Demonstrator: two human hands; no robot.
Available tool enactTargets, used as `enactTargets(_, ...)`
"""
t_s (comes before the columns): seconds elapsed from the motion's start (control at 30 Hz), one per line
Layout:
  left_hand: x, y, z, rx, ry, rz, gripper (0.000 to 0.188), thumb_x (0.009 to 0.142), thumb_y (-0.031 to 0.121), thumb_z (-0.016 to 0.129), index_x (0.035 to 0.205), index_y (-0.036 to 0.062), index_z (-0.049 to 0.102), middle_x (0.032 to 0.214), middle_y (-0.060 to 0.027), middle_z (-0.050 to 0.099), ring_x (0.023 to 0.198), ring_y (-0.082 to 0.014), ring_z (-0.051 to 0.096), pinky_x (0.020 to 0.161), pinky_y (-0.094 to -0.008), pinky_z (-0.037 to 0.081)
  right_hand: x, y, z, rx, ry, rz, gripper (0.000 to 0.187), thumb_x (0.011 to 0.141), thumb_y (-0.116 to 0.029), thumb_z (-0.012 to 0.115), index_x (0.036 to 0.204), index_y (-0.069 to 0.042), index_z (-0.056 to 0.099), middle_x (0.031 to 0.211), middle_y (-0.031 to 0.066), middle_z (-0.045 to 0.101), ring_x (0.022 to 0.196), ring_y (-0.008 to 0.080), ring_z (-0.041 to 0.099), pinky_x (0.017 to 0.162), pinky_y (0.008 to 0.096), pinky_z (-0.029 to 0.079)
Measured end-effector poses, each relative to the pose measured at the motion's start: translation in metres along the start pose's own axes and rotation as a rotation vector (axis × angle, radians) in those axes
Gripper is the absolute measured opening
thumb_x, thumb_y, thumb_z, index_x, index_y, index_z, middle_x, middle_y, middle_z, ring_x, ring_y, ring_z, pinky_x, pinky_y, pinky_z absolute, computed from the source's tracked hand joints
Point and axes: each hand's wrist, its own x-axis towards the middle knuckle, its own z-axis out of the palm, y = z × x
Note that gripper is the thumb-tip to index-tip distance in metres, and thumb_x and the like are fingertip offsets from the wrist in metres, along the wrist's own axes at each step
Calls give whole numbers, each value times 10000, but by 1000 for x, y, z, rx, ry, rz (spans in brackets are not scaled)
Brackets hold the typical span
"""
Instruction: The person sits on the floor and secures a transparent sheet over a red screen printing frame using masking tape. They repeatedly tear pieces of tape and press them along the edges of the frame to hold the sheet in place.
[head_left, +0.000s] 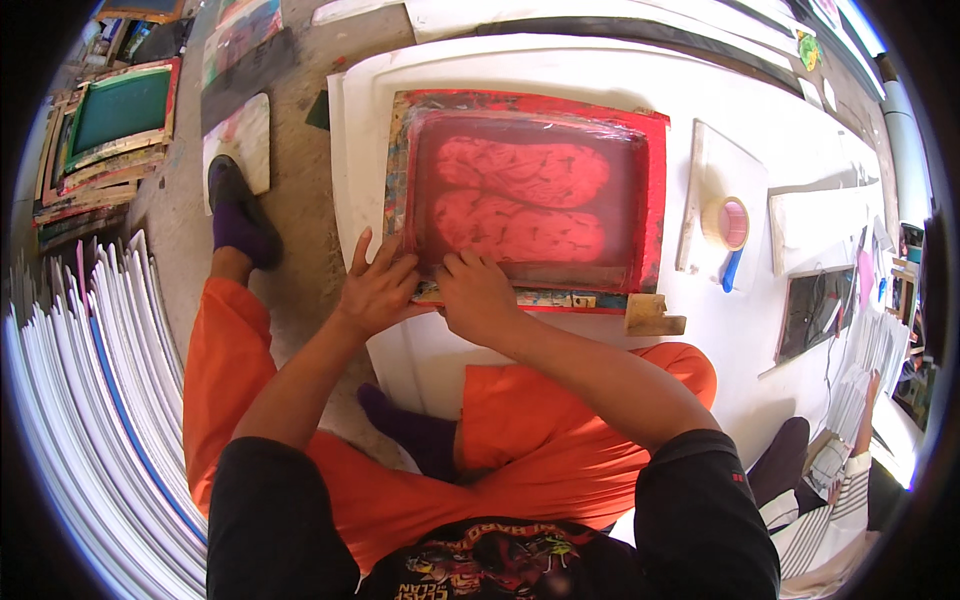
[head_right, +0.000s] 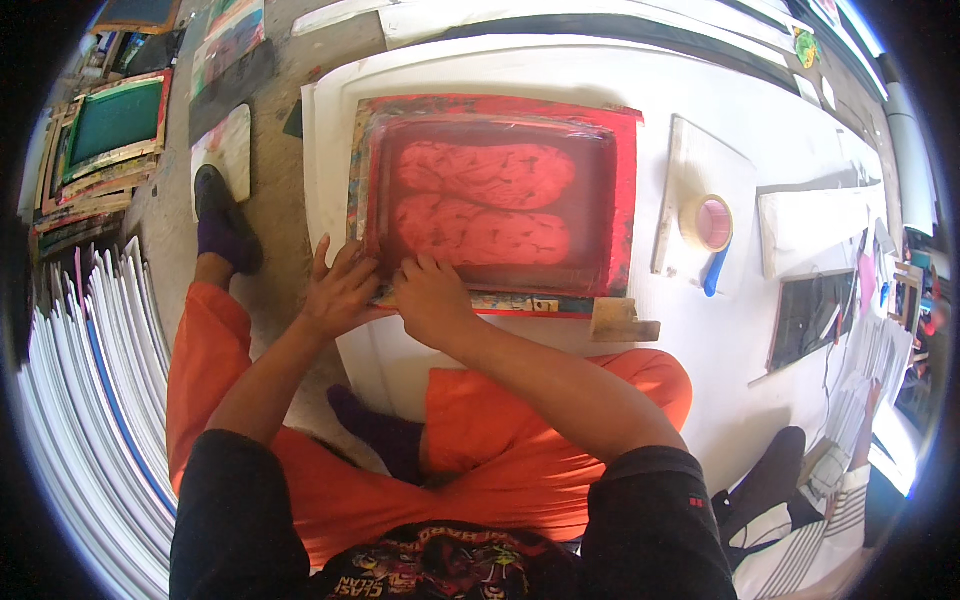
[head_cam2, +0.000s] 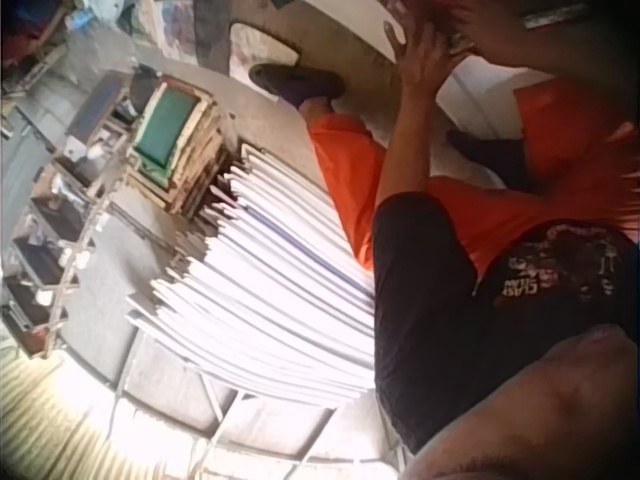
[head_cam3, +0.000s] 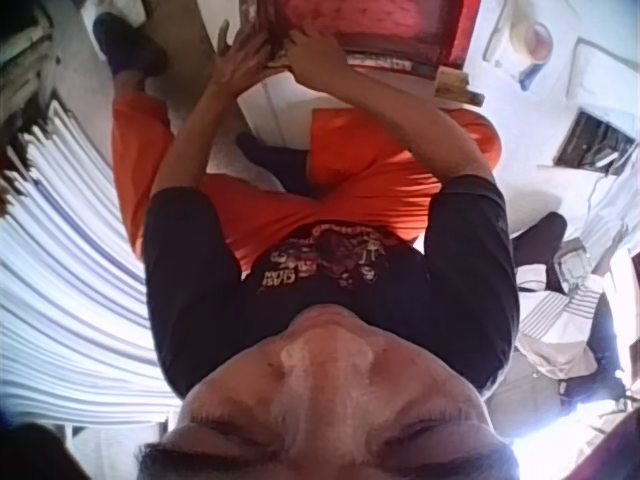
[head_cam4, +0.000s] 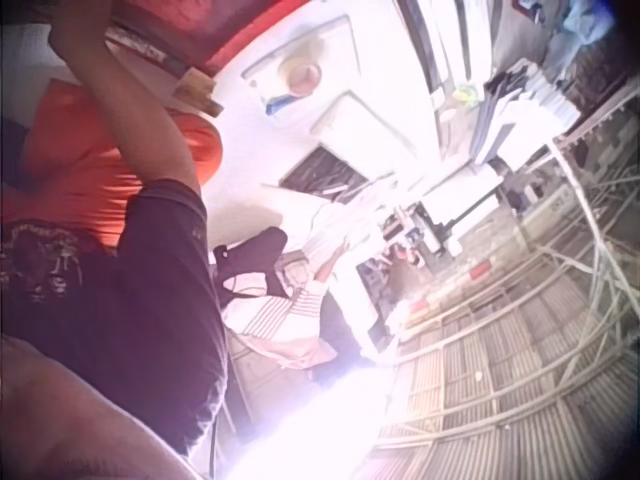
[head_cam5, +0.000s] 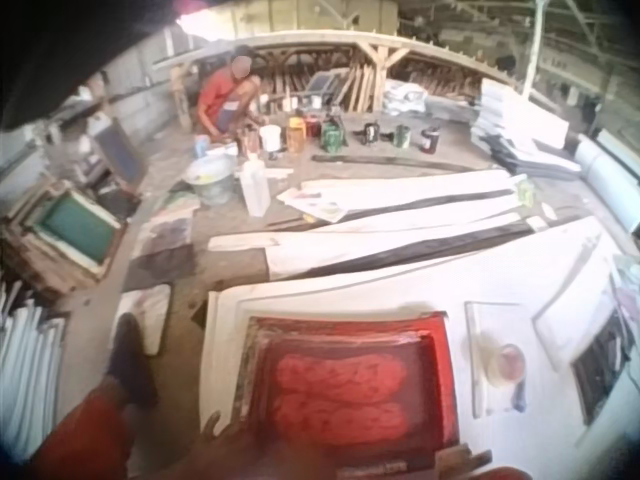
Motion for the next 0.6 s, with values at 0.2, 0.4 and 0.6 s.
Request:
enactTargets(0.2,-3,-3,4,-22,48,-44,608,789,751,688,870,150,733,1178,-33,675,1365,-308,548,1264,-636,164,4,4,-16,76,-51,-28,343,791,-119,742,1114,-8,722,1142,147,668,1158,326,604,970,452,498)
enactTargets(0.4,-3,-20,-11,-59,37,-24,652,762,809,688,996,204,753,1350,-63,625,1401,-326,498,1254,-624,196,2,6,-12,99,-26,23,480,812,-144,721,1290,-101,704,1223,157,639,1212,350,573,1025,478,466)
enactTargets(0.6,-7,-26,-10,-86,-14,-36,601,764,766,727,1068,248,755,1378,-81,612,1409,-328,491,1257,-586,227,5,4,-4,77,46,-12,457,777,-93,697,1231,-135,728,1144,124,610,1161,323,548,976,446,453)
